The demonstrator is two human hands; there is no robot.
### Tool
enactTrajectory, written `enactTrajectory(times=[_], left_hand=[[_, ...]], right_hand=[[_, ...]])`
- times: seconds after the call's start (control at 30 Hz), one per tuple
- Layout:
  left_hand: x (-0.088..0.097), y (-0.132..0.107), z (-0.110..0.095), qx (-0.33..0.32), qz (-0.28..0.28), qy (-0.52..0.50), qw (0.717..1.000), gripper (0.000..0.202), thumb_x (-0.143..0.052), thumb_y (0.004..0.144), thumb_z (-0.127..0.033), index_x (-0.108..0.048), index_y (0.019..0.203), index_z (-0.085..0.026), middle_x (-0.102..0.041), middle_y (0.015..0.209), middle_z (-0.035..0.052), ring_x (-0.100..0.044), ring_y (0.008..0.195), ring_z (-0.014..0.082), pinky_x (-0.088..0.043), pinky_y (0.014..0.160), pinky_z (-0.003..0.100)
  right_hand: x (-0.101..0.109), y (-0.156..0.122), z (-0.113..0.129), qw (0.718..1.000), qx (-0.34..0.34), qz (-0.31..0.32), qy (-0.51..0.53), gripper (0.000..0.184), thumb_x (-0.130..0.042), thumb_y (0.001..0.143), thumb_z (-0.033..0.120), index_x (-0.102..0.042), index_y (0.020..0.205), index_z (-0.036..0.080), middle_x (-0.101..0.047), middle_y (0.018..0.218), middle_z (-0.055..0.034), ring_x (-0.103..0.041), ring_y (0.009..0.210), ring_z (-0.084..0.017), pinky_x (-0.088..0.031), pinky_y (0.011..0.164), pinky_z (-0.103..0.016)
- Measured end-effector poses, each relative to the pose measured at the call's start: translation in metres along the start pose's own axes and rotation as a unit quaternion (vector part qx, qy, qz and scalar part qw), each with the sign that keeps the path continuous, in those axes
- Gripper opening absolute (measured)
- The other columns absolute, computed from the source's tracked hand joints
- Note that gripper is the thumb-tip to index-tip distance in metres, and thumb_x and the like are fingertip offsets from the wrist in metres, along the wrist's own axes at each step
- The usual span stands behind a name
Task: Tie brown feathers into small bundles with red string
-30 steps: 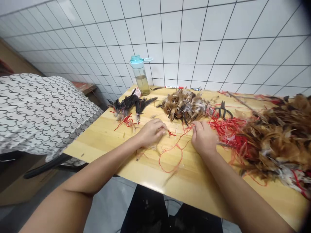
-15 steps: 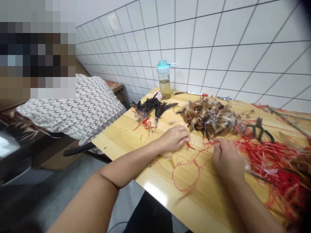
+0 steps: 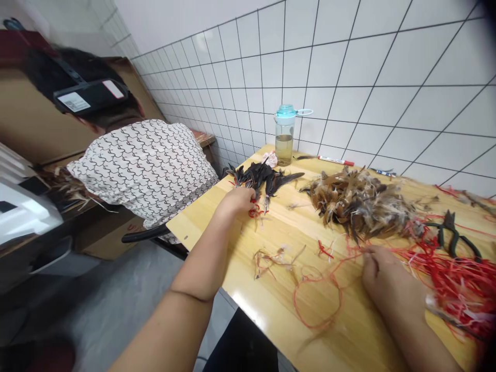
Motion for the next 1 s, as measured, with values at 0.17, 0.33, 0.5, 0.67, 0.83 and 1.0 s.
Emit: enactTrajectory(times=[0.17,0.33,0.5,0.67,0.83,1.0], left_hand=[[0.003,-0.005,-0.01,-0.032,0.027,0.001,0.999,0.014,-0.067,0.067,-0.028,-0.068,0.079,-0.021,-0.069,0.08,0.004,-0.059,0.073,0.0174,-0.036,0.061,0.025],[0.009,-0.015,-0.024,-0.123,0.145,-0.089,0.978,0.013,-0.062,0.072,-0.024,-0.067,0.082,-0.019,-0.069,0.078,0.0,-0.06,0.071,0.0128,-0.038,0.06,0.02],[0.003,-0.016,-0.049,-0.184,0.025,-0.214,0.959,0.019,-0.054,0.082,-0.029,-0.064,0.094,-0.018,-0.067,0.08,-0.0002,-0.059,0.072,0.0115,-0.041,0.065,0.02],[-0.018,-0.006,-0.073,-0.138,-0.153,-0.152,0.967,0.013,-0.055,0.082,-0.024,-0.065,0.09,-0.02,-0.063,0.088,0.0026,-0.058,0.079,0.0141,-0.042,0.072,0.025],[-0.039,0.005,-0.083,-0.143,-0.15,-0.111,0.972,0.019,-0.059,0.081,-0.031,-0.065,0.096,-0.02,-0.061,0.1,0.0053,-0.057,0.098,0.0196,-0.044,0.086,0.03],[-0.042,0.012,-0.091,-0.133,-0.121,-0.076,0.981,0.014,-0.053,0.084,-0.026,-0.065,0.087,-0.018,-0.063,0.095,0.006,-0.057,0.094,0.0194,-0.044,0.087,0.031]], right_hand=[[0.005,-0.004,0.008,0.998,0.015,0.027,-0.051,0.037,-0.03,0.096,0.036,-0.063,0.104,0.022,-0.074,0.098,-0.0098,-0.07,0.072,-0.026,-0.043,0.056,-0.034],[0.005,-0.009,0.014,0.993,0.032,0.045,-0.1,0.031,-0.036,0.095,0.033,-0.064,0.103,0.022,-0.072,0.079,-0.0092,-0.068,0.065,-0.023,-0.037,0.053,-0.029],[0.001,-0.012,0.014,0.993,0.078,0.021,-0.085,0.027,-0.036,0.095,0.028,-0.062,0.103,0.021,-0.073,0.087,-0.0074,-0.067,0.071,-0.019,-0.031,0.055,-0.025],[0.0,-0.01,0.011,0.992,0.093,0.049,-0.066,0.027,-0.033,0.096,0.028,-0.059,0.101,0.021,-0.072,0.095,-0.0071,-0.067,0.076,-0.019,-0.029,0.055,-0.026],[0.002,-0.01,0.012,0.992,0.095,0.055,-0.057,0.027,-0.032,0.096,0.027,-0.059,0.099,0.021,-0.071,0.093,-0.0068,-0.068,0.079,-0.021,-0.032,0.057,-0.027],[0.003,-0.01,0.014,0.992,0.093,0.06,-0.053,0.025,-0.034,0.095,0.025,-0.058,0.101,0.021,-0.07,0.089,-0.0074,-0.067,0.079,-0.02,-0.035,0.058,-0.027]])
Point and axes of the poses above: each hand's wrist, its own y-axis towards the middle knuckle, its own x-axis out of the back of the hand, z = x × y, the point moved 1 cm from there along y, towards the middle knuckle
